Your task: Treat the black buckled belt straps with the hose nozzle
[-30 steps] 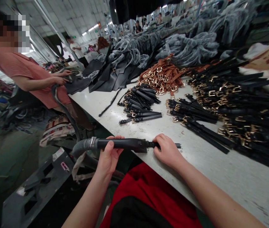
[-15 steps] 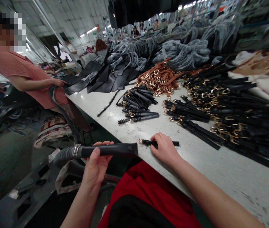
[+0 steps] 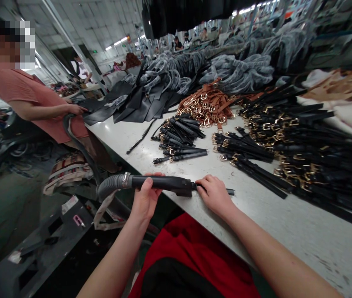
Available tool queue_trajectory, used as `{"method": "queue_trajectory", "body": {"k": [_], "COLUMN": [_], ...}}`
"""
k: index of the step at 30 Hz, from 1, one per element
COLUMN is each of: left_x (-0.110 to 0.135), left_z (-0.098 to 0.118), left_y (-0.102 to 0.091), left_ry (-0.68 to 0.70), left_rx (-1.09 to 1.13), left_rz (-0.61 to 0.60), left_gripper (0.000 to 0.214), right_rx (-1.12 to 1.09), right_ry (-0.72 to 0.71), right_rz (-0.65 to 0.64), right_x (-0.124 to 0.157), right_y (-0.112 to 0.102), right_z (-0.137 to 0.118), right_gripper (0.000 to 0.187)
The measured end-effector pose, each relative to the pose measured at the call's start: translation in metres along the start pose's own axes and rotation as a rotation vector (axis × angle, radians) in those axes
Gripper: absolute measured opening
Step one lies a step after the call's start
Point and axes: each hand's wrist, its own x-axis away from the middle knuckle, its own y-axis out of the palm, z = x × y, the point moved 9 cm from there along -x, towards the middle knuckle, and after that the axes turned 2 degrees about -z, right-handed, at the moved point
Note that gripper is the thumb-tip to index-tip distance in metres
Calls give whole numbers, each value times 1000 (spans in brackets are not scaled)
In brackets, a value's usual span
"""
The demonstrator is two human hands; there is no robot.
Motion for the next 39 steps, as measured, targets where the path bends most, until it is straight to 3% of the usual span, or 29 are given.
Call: {"method": "queue_trajectory", "body": {"k": [4,9,15,17,23,29,34,39], "left_x": [-1,-9,-4,4,3,-2,0,-4], "left_z": [-5,-11,18,17,-9,10,-3,-1], "left_y": [-9,-5,-27,-27,-4,10,43,55], "left_ry": [-31,-57,-20,-7,-31,31,32,53], "left_rx": [56,144,150,124,116,71,-110,-236], "left_rz": [60,86,126,114,80,23,-121,-141], "left_gripper": [33,33,30,30,32,30,24,24], "right_rx": [-23,-13,-8,-13,-9,-86,-124,-164], "right_ry": [5,3,13,9,33,64,170,168], "right_rz": [-7,8,20,24,15,79,131,132], "right_x": [0,0,1,1,0,0,2,1], "right_y": [1,0,-2,-2,-1,-8,-11,-7], "right_z": [0,-1,-2,-1,3,3,13,15], "right_gripper": [27,28,29,29,31,24,27,36]}}
